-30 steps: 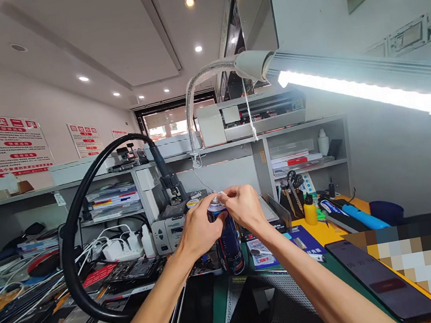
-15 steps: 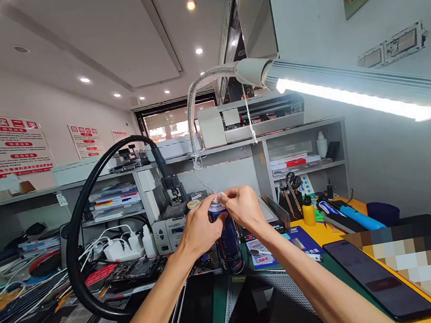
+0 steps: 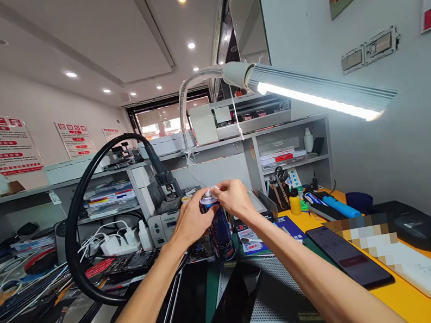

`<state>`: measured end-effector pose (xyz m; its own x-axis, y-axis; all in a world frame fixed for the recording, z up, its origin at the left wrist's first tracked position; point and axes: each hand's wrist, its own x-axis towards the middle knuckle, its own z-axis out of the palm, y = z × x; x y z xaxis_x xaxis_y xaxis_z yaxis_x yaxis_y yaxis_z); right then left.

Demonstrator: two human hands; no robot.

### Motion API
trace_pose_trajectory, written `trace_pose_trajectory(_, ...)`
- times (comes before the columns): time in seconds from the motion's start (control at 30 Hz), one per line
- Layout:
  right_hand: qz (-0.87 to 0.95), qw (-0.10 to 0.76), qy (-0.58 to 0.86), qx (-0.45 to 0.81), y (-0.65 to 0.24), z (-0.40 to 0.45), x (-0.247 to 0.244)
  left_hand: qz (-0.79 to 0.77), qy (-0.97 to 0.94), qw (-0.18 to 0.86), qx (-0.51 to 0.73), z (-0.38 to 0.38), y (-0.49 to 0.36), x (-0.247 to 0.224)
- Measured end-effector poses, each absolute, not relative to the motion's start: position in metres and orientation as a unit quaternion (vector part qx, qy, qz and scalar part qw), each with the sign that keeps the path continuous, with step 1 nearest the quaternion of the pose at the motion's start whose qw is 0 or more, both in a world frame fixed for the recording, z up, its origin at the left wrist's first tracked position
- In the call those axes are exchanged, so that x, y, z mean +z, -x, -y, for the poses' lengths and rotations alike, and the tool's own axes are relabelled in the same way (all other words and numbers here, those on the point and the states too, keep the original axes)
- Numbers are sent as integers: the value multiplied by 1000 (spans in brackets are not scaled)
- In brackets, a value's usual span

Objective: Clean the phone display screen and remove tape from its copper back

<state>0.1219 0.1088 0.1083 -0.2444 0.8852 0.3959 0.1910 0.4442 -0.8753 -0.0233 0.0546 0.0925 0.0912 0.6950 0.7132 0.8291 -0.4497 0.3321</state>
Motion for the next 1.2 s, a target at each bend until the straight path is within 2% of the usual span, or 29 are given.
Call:
trace_pose_trajectory(0.17,662,452,345,488,-156,-106,93,542,717,77,-431,-40,23,95)
trace_pose_trajectory(0.3,631,390,286,607,-200,-101,71,579,688,90,-428,-2,4,77)
trace_pose_trajectory(0.5,581,341,175,718,-241,-104,39,624,739,-14,-254,42,-30,11)
trace_pose_trajectory(0.6,563,332,123,747,-248,-104,32,656,728,-34,-198,43,-37,0)
trace_pose_trajectory(0.87,565,297,110,762,-251,-104,31,684,718,-36,-120,36,-47,13)
trace_pose_trajectory(1.2,682,208,299,634,-250,-92,13,675,733,-51,-69,28,-39,18)
